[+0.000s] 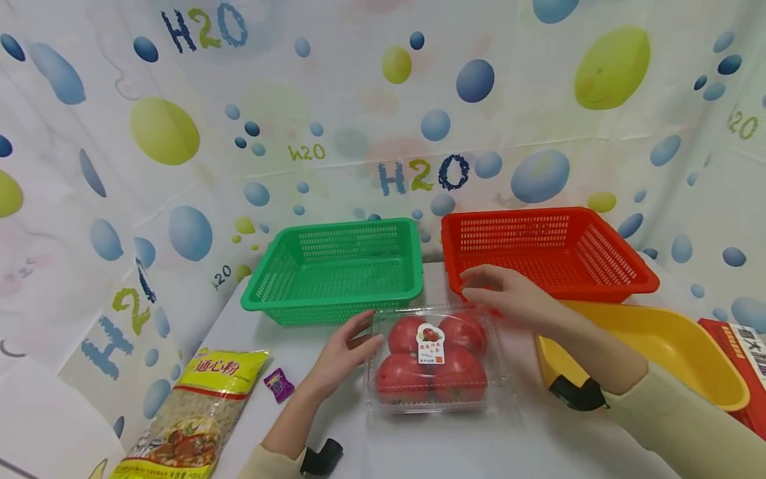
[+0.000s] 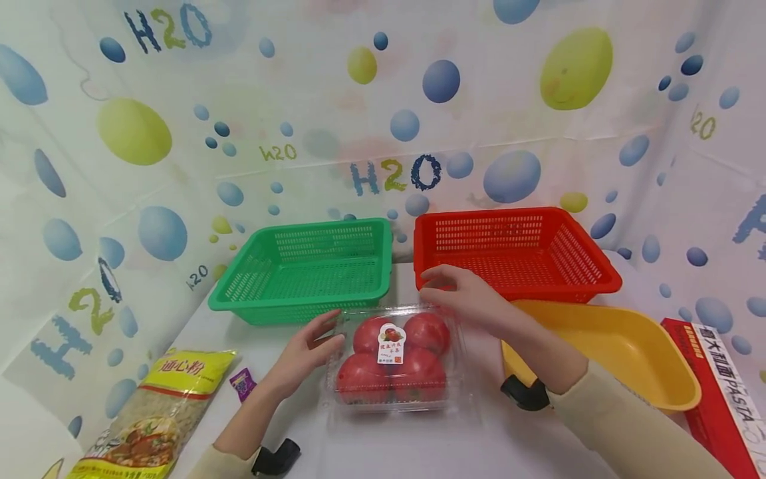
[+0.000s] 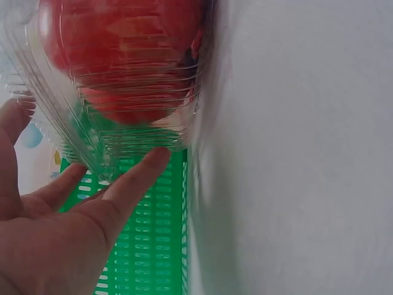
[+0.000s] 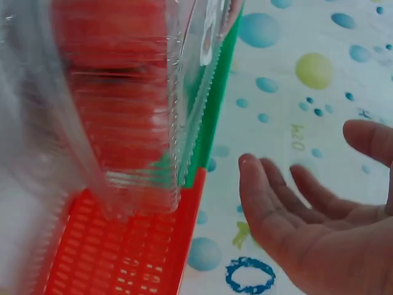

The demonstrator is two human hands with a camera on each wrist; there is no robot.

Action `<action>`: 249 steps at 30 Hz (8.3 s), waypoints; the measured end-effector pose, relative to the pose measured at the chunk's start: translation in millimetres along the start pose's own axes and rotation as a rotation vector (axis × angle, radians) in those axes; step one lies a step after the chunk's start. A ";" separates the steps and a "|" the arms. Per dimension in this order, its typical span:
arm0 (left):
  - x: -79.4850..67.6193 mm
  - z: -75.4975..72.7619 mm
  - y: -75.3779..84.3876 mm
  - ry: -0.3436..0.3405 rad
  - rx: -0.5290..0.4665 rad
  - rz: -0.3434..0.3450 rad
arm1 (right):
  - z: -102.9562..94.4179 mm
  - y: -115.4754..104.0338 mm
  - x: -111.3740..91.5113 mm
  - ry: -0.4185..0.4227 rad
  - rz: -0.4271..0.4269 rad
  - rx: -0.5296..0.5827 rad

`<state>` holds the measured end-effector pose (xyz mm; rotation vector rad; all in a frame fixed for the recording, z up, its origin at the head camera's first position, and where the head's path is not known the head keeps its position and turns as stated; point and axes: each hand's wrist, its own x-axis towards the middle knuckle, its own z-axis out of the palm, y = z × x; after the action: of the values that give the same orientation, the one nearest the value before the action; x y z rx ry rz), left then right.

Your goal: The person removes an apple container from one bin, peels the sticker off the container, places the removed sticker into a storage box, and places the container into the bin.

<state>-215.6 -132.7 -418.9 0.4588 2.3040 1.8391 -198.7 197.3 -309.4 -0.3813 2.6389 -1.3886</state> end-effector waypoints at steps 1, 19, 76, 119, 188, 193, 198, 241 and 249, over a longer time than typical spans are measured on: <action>0.0 0.0 -0.4 0.005 -0.009 0.001 | 1.9 -1.3 3.6 -0.020 -0.014 -0.010; -1.1 3.0 -6.5 0.006 -0.054 -0.007 | 36.9 -18.4 48.6 -0.342 -0.042 -0.199; -0.8 0.2 -2.3 -0.050 -0.052 -0.019 | 5.1 -24.5 48.6 -0.322 -0.061 -0.234; -1.5 1.0 -2.6 -0.058 -0.076 -0.036 | -123.3 103.0 -22.0 -0.275 0.162 -0.137; -6.8 3.8 -1.6 -0.029 -0.055 -0.053 | -28.2 56.2 -32.3 -0.035 -0.001 0.121; -11.7 1.8 -1.9 -0.010 -0.095 -0.054 | 1.1 61.4 -36.1 0.015 0.076 0.191; -21.0 0.0 -3.8 0.002 -0.139 -0.060 | 23.2 67.2 -36.2 0.028 0.182 0.211; -33.4 -6.8 9.2 -0.097 -0.297 -0.095 | 34.1 65.6 -49.1 -0.200 0.323 0.664; -37.2 -10.4 18.7 -0.101 -0.268 -0.113 | 32.4 61.6 -50.8 -0.203 0.327 0.665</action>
<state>-181.2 -151.0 -400.8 0.3646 1.9399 1.9811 -152.2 219.6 -378.4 -0.0031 1.8268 -1.8603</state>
